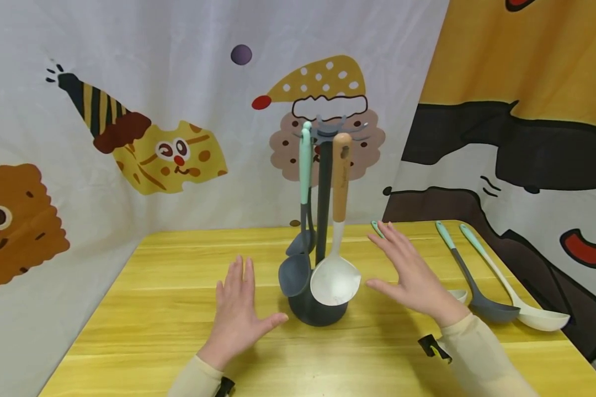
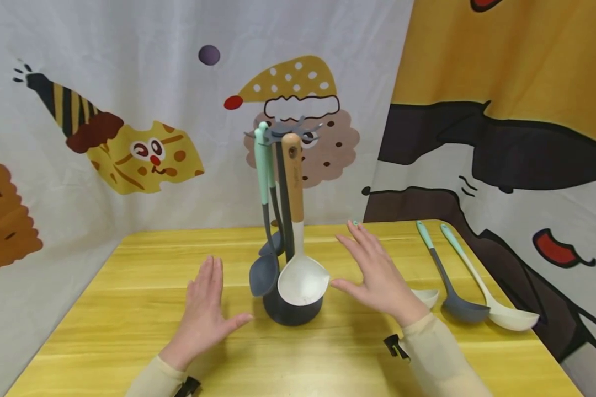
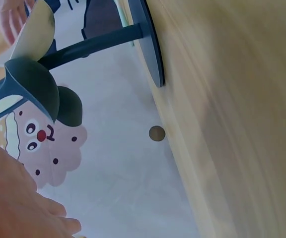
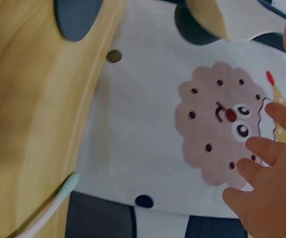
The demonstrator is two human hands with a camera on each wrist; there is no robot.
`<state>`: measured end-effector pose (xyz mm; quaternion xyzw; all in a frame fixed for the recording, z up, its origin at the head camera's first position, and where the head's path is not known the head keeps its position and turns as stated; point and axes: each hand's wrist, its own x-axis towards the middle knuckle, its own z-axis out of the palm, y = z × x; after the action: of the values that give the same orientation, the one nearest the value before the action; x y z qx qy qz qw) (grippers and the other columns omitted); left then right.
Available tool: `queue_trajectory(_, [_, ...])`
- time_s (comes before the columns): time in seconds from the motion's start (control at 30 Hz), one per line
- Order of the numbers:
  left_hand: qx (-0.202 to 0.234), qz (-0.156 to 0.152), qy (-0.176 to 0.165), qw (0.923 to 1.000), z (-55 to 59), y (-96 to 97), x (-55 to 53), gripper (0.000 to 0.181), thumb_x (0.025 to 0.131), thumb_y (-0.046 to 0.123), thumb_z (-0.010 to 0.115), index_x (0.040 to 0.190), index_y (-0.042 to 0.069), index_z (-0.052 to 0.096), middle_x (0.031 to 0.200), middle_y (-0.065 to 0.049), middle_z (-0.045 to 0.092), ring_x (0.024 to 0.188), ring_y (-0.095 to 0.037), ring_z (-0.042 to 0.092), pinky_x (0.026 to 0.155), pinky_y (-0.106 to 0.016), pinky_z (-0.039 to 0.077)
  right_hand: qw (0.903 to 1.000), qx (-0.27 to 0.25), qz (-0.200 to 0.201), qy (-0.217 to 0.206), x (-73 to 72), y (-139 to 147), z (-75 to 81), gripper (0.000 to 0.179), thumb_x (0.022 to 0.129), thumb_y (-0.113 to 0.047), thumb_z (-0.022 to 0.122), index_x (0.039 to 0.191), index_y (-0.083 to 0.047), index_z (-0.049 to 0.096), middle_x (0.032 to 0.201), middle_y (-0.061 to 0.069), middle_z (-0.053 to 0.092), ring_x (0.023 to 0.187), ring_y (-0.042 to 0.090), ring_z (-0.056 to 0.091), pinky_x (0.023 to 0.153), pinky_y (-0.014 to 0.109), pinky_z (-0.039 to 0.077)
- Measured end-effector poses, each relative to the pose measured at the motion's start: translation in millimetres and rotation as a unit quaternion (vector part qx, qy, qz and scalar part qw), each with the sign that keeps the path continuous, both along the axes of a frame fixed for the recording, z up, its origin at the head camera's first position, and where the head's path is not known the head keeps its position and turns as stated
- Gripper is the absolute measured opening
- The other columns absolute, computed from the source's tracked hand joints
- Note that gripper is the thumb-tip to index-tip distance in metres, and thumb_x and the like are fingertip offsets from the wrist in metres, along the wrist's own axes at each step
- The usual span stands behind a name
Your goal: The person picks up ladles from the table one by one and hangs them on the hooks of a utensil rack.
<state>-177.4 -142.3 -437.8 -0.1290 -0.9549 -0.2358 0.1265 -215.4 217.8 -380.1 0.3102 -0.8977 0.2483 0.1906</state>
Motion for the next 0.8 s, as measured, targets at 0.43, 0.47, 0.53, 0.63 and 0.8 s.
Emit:
queue_trajectory(0.43, [-0.032,0.010,0.018,0.9993,3.6,-22.1,-2.8,0.124,0.075,0.070,0.071,0.158,0.001,0.009,0.163,-0.023,-0.003,0.148,-0.044,-0.001,0.110,-0.071,0.002,0.9935,0.028,-0.103,-0.041,-19.1,20,-21.1,0.089,0.084,-0.037,0.079,0.153,-0.003,0.033,0.155,0.031,0.026,0.142,0.051,0.018,0.108,0.069,0.019])
queue_trajectory(0.47, [-0.034,0.011,0.016,0.9992,3.9,-24.0,-3.1,0.123,0.076,0.070,0.070,0.158,0.001,0.010,0.163,-0.023,-0.002,0.148,-0.044,-0.001,0.109,-0.071,0.002,0.9922,0.030,-0.111,-0.048,-20.4,21,-22.6,0.089,0.085,-0.038,0.078,0.152,-0.001,0.034,0.154,0.032,0.027,0.142,0.052,0.018,0.108,0.069,0.019])
queue_trajectory(0.53, [-0.036,0.014,0.011,0.9992,4.0,-27.9,-4.0,0.121,0.077,0.069,0.070,0.158,0.001,0.011,0.163,-0.023,-0.001,0.148,-0.044,0.000,0.109,-0.072,0.002,0.9893,0.034,-0.127,-0.063,-22.8,24,-25.0,0.088,0.086,-0.039,0.076,0.150,0.004,0.035,0.152,0.035,0.027,0.141,0.054,0.018,0.109,0.069,0.018])
queue_trajectory(0.63, [-0.040,0.020,0.005,0.9990,3.9,-34.2,-6.0,0.120,0.078,0.068,0.069,0.158,0.000,0.012,0.163,-0.024,0.002,0.147,-0.045,0.002,0.109,-0.073,0.002,0.9844,0.035,-0.149,-0.086,-26.4,28,-29.4,0.089,0.087,-0.042,0.075,0.148,0.008,0.034,0.151,0.037,0.027,0.140,0.055,0.018,0.108,0.070,0.016])
queue_trajectory(0.8, [-0.050,0.031,-0.010,0.9982,2.2,-44.8,-9.0,0.118,0.080,0.070,0.066,0.158,0.000,0.010,0.162,-0.025,0.001,0.147,-0.045,0.001,0.108,-0.073,0.000,0.9782,0.021,-0.168,-0.120,-30.3,33,-36.3,0.089,0.089,-0.041,0.073,0.149,0.009,0.032,0.152,0.038,0.024,0.139,0.056,0.017,0.109,0.070,0.015])
